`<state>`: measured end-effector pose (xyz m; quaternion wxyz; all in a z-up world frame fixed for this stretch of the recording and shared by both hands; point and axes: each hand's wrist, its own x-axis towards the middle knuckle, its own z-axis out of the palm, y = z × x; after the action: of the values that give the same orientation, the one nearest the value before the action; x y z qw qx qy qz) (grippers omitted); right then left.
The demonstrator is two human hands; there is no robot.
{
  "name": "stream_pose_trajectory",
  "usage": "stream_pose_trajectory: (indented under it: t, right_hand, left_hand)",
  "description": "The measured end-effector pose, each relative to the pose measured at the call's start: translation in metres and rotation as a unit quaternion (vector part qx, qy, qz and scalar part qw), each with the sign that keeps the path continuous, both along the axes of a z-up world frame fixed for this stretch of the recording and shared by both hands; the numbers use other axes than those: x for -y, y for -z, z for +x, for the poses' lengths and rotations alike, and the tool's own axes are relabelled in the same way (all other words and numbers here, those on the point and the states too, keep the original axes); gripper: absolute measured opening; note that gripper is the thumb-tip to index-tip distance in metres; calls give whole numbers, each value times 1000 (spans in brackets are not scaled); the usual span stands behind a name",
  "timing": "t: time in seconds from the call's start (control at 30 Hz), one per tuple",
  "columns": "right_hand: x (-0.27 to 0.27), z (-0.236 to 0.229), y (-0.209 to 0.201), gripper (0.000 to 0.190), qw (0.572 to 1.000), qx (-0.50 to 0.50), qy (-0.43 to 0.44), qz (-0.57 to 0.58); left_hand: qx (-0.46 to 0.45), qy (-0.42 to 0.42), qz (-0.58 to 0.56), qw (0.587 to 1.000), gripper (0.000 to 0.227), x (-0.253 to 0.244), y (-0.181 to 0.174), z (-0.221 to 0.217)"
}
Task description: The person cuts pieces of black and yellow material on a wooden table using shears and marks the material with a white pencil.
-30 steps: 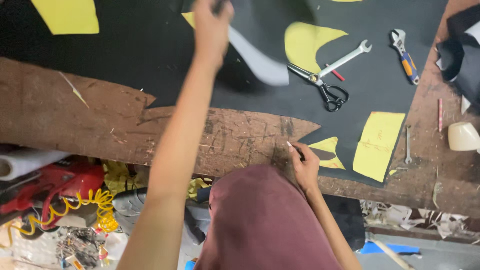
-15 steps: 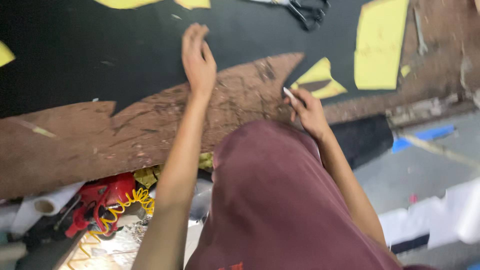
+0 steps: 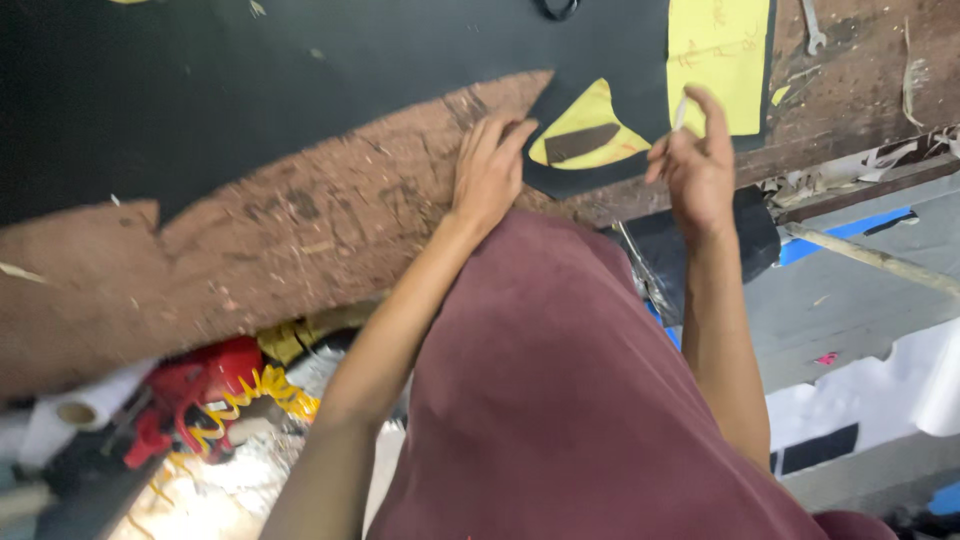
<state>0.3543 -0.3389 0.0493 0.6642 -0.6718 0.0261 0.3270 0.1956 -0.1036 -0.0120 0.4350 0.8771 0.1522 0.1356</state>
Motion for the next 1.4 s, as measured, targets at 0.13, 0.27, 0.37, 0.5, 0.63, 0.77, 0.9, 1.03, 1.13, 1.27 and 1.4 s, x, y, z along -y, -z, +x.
stream_pose_trajectory:
  t: [0.13,0.27,0.37,0.5,0.63,0.77,0.9,1.03,1.13,1.27,1.4]
  right_hand:
    - [16,33,3,53,997,11,-53,46]
    - [30,70,19,41,996,37,-78,18]
    - [31,107,33,25,994,43,-97,11]
    - [32,149,50,24,980,86,-179,-21]
    - [34,196,74,20,961,144,-230,-59]
    - [65,247,95,28,869,359,-250,-231]
    - [96,291,112,43,774,524,-216,-281]
    - [111,313,111,48,761,564,-203,-248]
    - [115,313,100,60,673,632,-231,-307]
    - [110,287,94,56,753,496,-227,-367]
    - [108,245,89,43,759,486,-266,-341]
  left_hand:
    - [-9,4,30,999,36,24,-8,29]
    - [-50,-3,13,999,32,52,-12,40]
    - [-60,-15,50,997,33,62,-13,58]
    - [-100,1,138,985,41,67,-9,85]
    - [-155,-8,188,970,43,63,-4,105]
    - [-188,5,195,963,48,60,-2,109]
    - [-194,18,208,959,48,58,-3,109]
    - [-184,16,225,957,49,56,-3,109]
    - [-201,12,175,964,48,57,-6,105]
    - [-74,-118,70,988,43,53,-4,94]
    - [-54,-279,-16,959,23,64,5,65]
